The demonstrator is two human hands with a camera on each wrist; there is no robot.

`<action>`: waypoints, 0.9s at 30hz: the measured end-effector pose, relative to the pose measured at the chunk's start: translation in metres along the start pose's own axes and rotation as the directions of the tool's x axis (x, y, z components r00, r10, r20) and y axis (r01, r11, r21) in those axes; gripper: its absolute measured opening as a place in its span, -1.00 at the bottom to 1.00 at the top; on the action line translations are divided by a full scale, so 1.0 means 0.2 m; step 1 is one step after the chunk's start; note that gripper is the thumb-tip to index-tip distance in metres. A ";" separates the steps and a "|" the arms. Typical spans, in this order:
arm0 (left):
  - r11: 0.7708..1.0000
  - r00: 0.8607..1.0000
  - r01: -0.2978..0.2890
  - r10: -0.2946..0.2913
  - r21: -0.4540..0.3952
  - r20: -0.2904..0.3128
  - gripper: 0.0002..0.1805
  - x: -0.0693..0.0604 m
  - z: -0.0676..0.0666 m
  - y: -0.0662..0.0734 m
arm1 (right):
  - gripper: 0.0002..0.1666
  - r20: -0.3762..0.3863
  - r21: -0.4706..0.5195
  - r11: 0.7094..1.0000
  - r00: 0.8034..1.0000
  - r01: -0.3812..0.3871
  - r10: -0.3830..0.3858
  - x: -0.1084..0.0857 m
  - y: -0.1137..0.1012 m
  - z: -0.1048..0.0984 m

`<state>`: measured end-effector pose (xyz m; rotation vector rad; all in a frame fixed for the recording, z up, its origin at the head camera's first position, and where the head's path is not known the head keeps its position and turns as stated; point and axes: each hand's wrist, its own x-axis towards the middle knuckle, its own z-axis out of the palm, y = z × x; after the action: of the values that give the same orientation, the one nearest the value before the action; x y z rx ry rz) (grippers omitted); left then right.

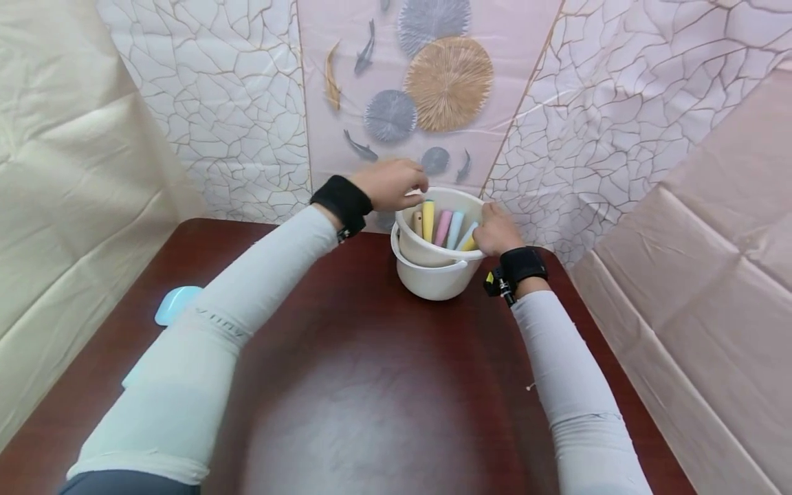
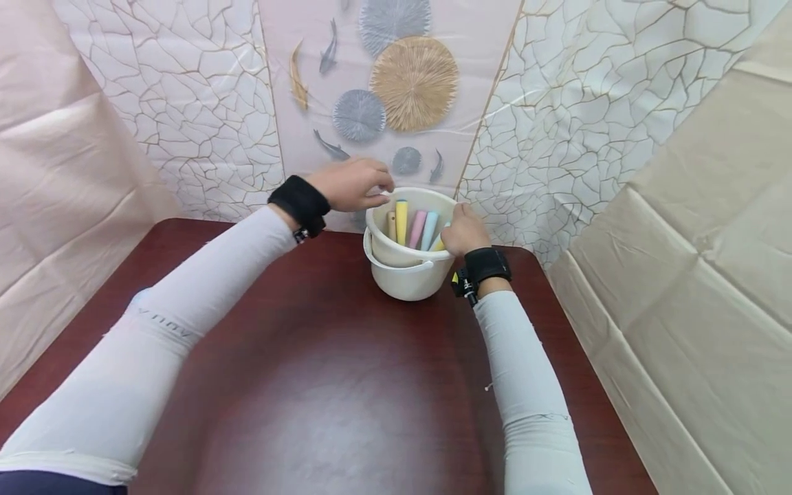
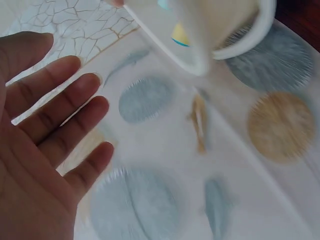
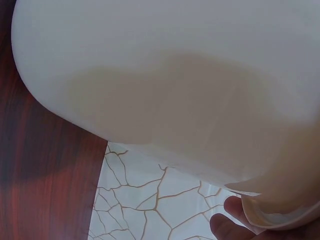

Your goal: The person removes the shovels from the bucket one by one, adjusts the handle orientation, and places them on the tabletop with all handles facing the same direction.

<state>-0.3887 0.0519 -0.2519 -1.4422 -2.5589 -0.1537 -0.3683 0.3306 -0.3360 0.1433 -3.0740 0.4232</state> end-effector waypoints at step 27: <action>0.983 0.916 0.178 -0.179 0.036 0.360 -0.83 0.72 0.38 0.09 | -0.15 -0.031 -0.006 1.000 0.999 -0.015 0.015 -0.02 0.02 0.02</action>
<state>-0.4549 0.1964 -0.2947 -1.3381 -2.9847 0.1010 -0.3654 0.3329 -0.3405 0.1123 -3.0475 0.4122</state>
